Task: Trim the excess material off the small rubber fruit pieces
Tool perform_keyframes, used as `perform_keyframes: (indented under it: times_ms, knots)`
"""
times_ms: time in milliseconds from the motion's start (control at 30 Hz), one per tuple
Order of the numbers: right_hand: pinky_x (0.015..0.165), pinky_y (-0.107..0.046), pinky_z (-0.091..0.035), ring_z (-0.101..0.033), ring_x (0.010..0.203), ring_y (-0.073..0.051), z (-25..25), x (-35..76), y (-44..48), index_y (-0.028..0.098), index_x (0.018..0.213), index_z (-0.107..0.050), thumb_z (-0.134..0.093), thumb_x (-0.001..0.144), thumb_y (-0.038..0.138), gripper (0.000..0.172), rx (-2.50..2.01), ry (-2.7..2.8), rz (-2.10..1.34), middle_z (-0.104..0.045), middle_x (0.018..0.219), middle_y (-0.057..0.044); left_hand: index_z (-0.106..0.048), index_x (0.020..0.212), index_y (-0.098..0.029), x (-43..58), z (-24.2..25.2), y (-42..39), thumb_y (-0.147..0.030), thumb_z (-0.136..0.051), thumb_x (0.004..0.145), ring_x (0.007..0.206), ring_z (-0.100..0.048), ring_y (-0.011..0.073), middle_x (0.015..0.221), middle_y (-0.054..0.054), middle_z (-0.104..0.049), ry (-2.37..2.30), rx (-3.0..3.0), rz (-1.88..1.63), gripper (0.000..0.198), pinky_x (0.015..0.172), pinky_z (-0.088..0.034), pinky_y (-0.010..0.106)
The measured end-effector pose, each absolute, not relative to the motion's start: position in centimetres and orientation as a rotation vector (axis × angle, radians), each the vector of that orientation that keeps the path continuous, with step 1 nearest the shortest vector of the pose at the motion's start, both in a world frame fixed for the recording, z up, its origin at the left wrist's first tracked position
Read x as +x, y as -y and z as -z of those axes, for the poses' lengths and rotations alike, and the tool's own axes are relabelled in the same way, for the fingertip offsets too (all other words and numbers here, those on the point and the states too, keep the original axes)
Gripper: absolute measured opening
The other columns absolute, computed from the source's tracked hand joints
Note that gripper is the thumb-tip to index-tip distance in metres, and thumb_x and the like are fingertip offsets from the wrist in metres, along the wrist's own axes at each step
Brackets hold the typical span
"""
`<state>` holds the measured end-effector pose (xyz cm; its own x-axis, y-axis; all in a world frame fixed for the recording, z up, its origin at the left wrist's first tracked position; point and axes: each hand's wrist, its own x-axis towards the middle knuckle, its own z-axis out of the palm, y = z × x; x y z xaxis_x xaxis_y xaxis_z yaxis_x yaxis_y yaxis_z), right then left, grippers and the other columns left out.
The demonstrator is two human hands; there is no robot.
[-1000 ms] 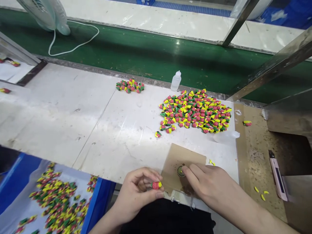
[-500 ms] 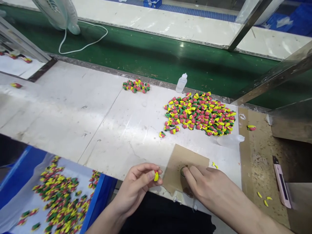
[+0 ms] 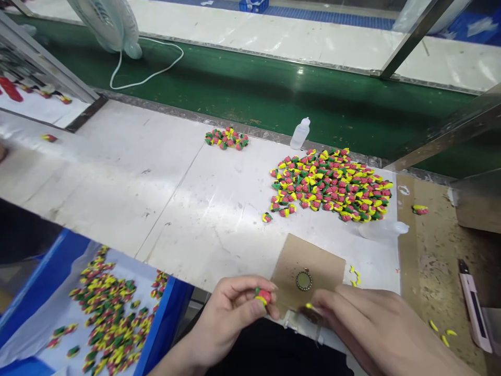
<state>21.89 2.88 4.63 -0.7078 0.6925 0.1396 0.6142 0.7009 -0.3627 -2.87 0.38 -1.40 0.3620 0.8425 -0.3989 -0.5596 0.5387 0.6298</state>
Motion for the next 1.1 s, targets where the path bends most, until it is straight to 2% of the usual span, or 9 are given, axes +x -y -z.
perform_keyframes:
  times_ms: [67,133,267,367,500,667,833,1000,1100]
  knots:
    - [0.056,-0.021,-0.048,-0.066,0.055,-0.009,-5.7,22.0,-2.8,0.025,0.107,-0.052,-0.027,0.119,0.022,0.029,-1.042,2.530,-0.626,-0.066,0.074,0.007,-0.089,0.104,-0.023,-2.4,0.7,-0.2,-0.032,-0.091,0.085,0.082,-0.082,0.0137,0.092,0.004,-0.085,-0.716,0.477,-0.904,0.021,0.082,-0.063,0.019]
    - [0.059,-0.019,-0.049,-0.068,0.059,-0.008,-6.3,21.9,-2.7,0.026,0.105,-0.054,-0.028,0.120,0.028,0.030,-1.051,2.484,-0.785,-0.068,0.074,0.008,-0.087,0.109,-0.027,-2.0,0.1,-0.1,-0.024,-0.093,0.083,0.083,-0.083,0.0134,0.095,0.002,-0.086,-0.671,0.445,-0.861,0.027,0.080,-0.063,0.017]
    - [0.056,-0.022,-0.047,-0.065,0.056,-0.009,-6.0,21.6,-2.2,0.025,0.098,-0.060,-0.027,0.120,0.032,0.040,-1.046,2.439,-0.895,-0.065,0.069,0.007,-0.088,0.098,-0.028,-1.3,-0.6,0.1,-0.012,-0.096,0.077,0.085,-0.084,0.0136,0.096,0.001,-0.089,-0.646,0.369,-0.805,0.028,0.078,-0.063,0.017]
    - [0.055,-0.023,-0.047,-0.064,0.054,-0.010,-5.9,21.5,-2.0,0.024,0.094,-0.063,-0.023,0.120,0.033,0.048,-1.060,2.433,-0.858,-0.065,0.067,0.006,-0.089,0.095,-0.026,-0.6,-0.9,0.5,-0.020,-0.097,0.077,0.082,-0.085,0.0152,0.092,0.003,-0.090,-0.712,0.335,-0.800,0.021,0.079,-0.064,0.021]
    - [0.055,-0.024,-0.047,-0.066,0.056,-0.011,-6.6,21.7,-2.0,0.024,0.092,-0.065,-0.020,0.120,0.031,0.053,-1.125,2.465,-0.782,-0.067,0.068,0.005,-0.089,0.089,-0.022,0.4,-1.4,1.1,-0.029,-0.104,0.066,0.069,-0.083,0.0157,0.072,0.003,-0.087,-0.833,0.251,-0.826,0.028,0.070,-0.063,0.021]
    - [0.056,-0.025,-0.046,-0.066,0.057,-0.011,-6.9,21.7,-2.0,0.023,0.093,-0.066,-0.017,0.120,0.032,0.056,-1.102,2.488,-0.843,-0.067,0.071,0.004,-0.088,0.084,-0.022,0.8,-1.8,1.2,-0.028,-0.106,0.060,0.065,-0.082,0.0149,0.072,0.003,-0.087,-0.865,0.223,-0.846,0.031,0.065,-0.062,0.019]
    - [0.056,-0.027,-0.046,-0.066,0.060,-0.014,-6.7,21.7,-1.7,0.022,0.099,-0.067,-0.020,0.119,0.030,0.052,-1.082,2.496,-0.882,-0.068,0.074,0.003,-0.088,0.083,-0.022,0.9,-2.1,1.2,-0.029,-0.106,0.060,0.064,-0.081,0.0128,0.073,0.003,-0.087,-0.904,0.246,-0.857,0.030,0.065,-0.061,0.016]
    - [0.055,-0.026,-0.044,-0.066,0.061,-0.014,-6.7,21.8,-1.8,0.022,0.104,-0.066,-0.039,0.114,0.016,0.030,-1.089,2.508,-0.914,-0.068,0.077,0.004,-0.088,0.084,-0.022,1.0,-2.3,1.2,-0.031,-0.106,0.061,0.064,-0.081,0.0128,0.072,0.003,-0.087,-0.934,0.266,-0.870,0.030,0.066,-0.061,0.016]
    - [0.055,-0.027,-0.044,-0.065,0.061,-0.014,-6.5,21.8,-1.7,0.022,0.101,-0.066,-0.045,0.110,0.011,0.025,-1.093,2.525,-0.896,-0.067,0.077,0.004,-0.088,0.084,-0.022,0.8,-2.1,1.2,-0.032,-0.105,0.063,0.064,-0.081,0.0132,0.071,0.004,-0.086,-0.943,0.283,-0.864,0.029,0.066,-0.061,0.016]
